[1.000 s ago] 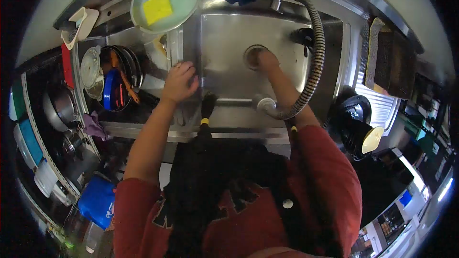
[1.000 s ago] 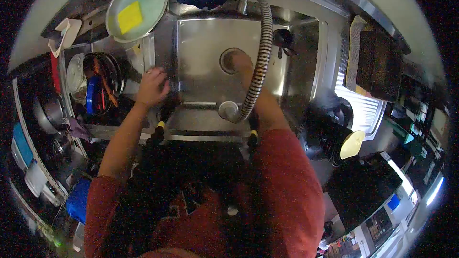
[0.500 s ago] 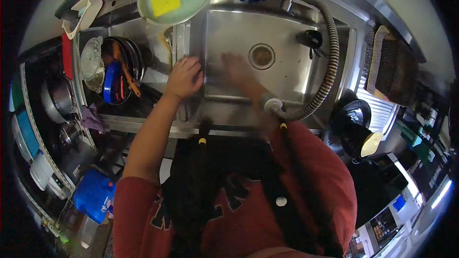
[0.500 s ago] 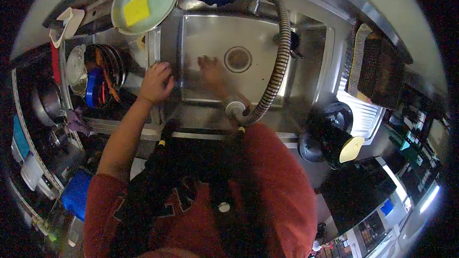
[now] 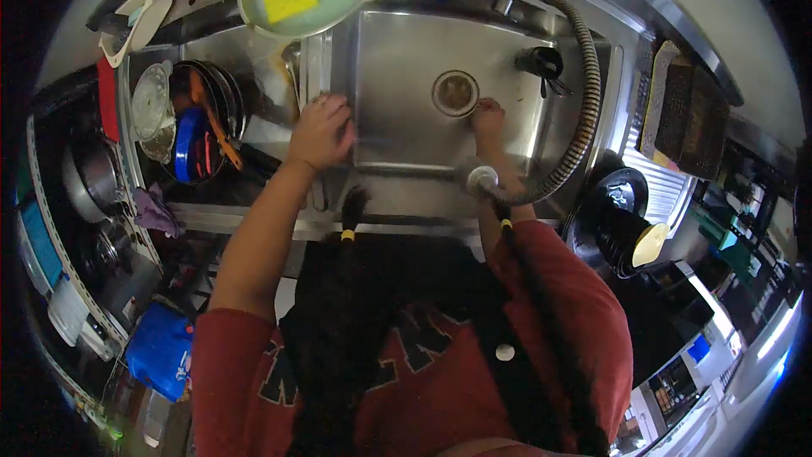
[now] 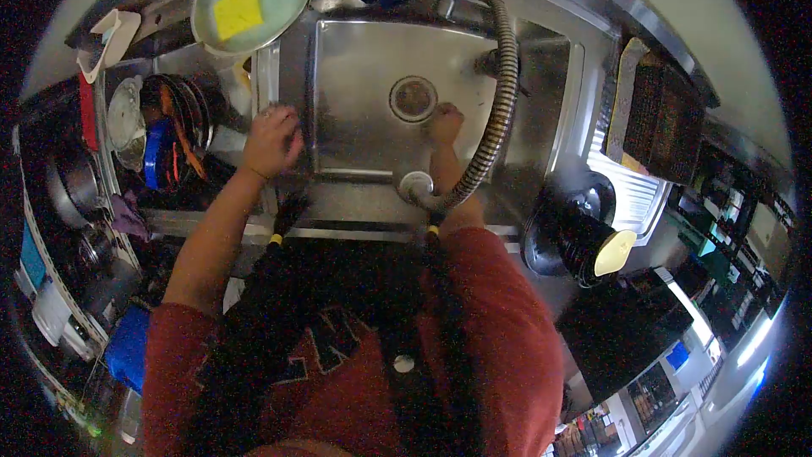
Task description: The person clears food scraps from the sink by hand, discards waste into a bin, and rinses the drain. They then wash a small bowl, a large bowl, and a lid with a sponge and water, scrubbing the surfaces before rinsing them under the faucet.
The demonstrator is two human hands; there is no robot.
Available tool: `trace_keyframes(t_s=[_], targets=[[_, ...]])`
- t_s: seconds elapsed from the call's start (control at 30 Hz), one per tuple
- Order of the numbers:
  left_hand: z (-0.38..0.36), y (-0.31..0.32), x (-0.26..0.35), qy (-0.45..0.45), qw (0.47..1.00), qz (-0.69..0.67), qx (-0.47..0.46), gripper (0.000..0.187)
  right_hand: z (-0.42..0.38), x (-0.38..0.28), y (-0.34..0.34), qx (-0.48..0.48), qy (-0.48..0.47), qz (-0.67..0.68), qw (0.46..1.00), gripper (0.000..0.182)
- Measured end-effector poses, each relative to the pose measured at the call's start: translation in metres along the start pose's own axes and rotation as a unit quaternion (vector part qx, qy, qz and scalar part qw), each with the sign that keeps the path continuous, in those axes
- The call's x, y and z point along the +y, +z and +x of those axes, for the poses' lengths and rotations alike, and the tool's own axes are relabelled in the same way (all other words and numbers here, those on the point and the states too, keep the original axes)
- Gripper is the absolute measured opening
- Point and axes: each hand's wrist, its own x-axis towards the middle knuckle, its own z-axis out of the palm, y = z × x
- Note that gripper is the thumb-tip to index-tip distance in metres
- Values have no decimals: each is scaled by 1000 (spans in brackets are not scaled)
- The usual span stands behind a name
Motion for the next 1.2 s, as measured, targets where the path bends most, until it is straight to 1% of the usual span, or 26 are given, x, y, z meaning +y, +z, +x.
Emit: trace_keyframes(t_s=[0.03,0.1,0.13,0.17,0.2,0.27,0.3,0.33,0.37,0.4,0.43,0.47,0.5,0.53,0.6,0.67,0.77,0.87,0.9,0.93,1.0,1.03,1.07,1.13,1.17,1.2], targets=[[1,-2,1,-2,1000,3,-9,22,-3,-5,0,0,3,-1,1000,36],[4,-2,0,-2,1000,5,-17,21,1,-14,1,-18,-133,116,984,19],[3,-1,0,-3,1000,6,-14,21,18,3,1,-18,-133,115,984,19],[2,-1,0,-3,1000,6,-12,20,49,45,0,116,-146,8,982,18],[3,-1,0,-3,1000,6,-12,20,74,88,-1,247,-156,-100,951,18],[5,-4,0,-11,1000,-20,-17,18,100,155,-5,304,-2,64,951,19],[5,-6,2,-13,1000,-21,-18,18,51,73,-38,126,178,80,973,22],[5,-8,5,-24,999,-8,-29,18,50,81,-16,125,180,76,973,22],[7,-7,8,-34,999,6,-37,17,61,102,13,140,45,-29,989,23],[7,-5,7,-34,999,4,-35,17,68,114,31,151,-92,-132,975,25],[6,-3,4,-25,999,8,-31,17,54,86,34,153,-93,-132,975,25],[5,-2,2,-16,999,13,-29,17,28,34,29,139,-114,-49,982,25],[4,-2,1,-15,999,15,-31,17,15,13,31,123,-133,35,983,26],[4,-2,0,-9,1000,10,-21,17,20,13,29,122,-131,37,983,26],[3,-3,0,-5,1000,7,-10,17,45,32,14,189,-48,122,973,23],[5,-6,2,3,1000,-4,9,16,60,51,-10,277,-24,264,924,21],[3,-1,-1,-17,999,8,-29,15,129,162,19,355,120,45,926,19],[5,-2,1,-14,1000,10,-25,14,54,37,-7,241,10,93,966,21],[5,-2,0,-13,1000,12,-25,14,59,29,-3,191,28,33,981,22],[4,-2,-1,-10,1000,7,-27,15,58,16,-7,191,29,35,981,22],[4,-2,-5,-8,999,5,-30,15,60,-9,-17,91,-79,40,992,26],[5,-1,-5,5,1000,2,-17,17,84,15,-10,132,-166,22,977,20],[3,0,-5,17,1000,-2,-5,18,101,17,-11,128,-167,21,977,20],[0,0,-6,8,1000,4,-15,19,115,16,-15,322,-310,-152,882,22],[0,1,-5,5,1000,12,-22,20,116,12,-11,286,-283,-90,911,25],[1,0,-3,3,1000,11,-20,20,114,5,-6,285,-285,-91,911,25]])
